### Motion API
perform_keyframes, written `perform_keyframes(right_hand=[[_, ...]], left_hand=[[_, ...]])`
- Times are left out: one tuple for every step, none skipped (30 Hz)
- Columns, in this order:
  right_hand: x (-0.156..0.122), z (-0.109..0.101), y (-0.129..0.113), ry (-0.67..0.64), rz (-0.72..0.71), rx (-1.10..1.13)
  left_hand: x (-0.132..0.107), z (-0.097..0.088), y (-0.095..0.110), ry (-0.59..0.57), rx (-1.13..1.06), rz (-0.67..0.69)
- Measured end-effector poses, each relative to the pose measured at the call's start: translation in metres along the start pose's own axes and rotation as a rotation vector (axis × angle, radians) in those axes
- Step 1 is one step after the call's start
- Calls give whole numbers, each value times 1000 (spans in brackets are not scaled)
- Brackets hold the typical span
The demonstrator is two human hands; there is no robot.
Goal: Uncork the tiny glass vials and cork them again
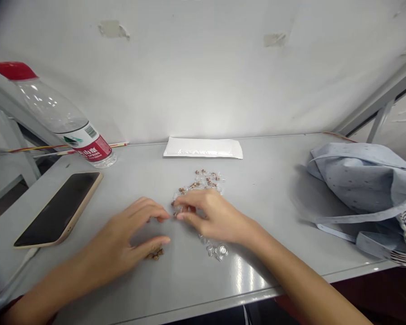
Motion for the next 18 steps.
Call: perform_keyframes(right_hand=[[1,-7,5,48,13,-54],[3,-14,10,86,24,-113],[3,-19,15,112,30,-171],[4,-23,19,122,32,-223],[4,-24,23,120,31,-267],[4,-25,26,111,30,-300],[3,-24,28,97,30,-325],[3,-23,31,79,33,-346],[2,-22,33,62,37,-365],[2,-21,34,49,41,-378],[1,-20,35,42,44,-384],[1,-20,34,41,46,-379],[1,-21,33,44,47,-364],[2,-23,32,49,49,-343],[2,-26,29,55,51,-320],[2,-28,27,61,55,-299],[2,-31,24,61,59,-278],[2,-33,21,53,59,-256]], left_hand=[[1,-3,-5,-26,9,-51],[3,-6,-10,-36,15,-111],[3,-10,-16,-35,20,-176],[4,-13,-21,-32,25,-235],[3,-15,-26,-33,28,-287],[2,-15,-29,-46,33,-325],[1,-13,-31,-70,36,-344],[-1,-9,-31,-98,40,-351],[-3,-4,-31,-133,42,-355],[-5,1,-31,-170,44,-366],[-8,7,-32,-207,44,-386],[-11,12,-33,-243,43,-413],[-13,16,-34,-274,40,-439],[-15,19,-35,-298,40,-458],[-17,22,-35,-312,45,-465],[-17,22,-34,-315,53,-458],[-17,23,-34,-312,65,-442],[-16,23,-33,-306,80,-423]])
Point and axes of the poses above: each hand's wrist, its own x-axis towards the middle knuckle, its own z-axis out of the palm, y = z × x, the point moved 10 cm from there along x, towards the middle knuckle, and after that the axes turned 15 degrees about y, right-handed, at the moved point
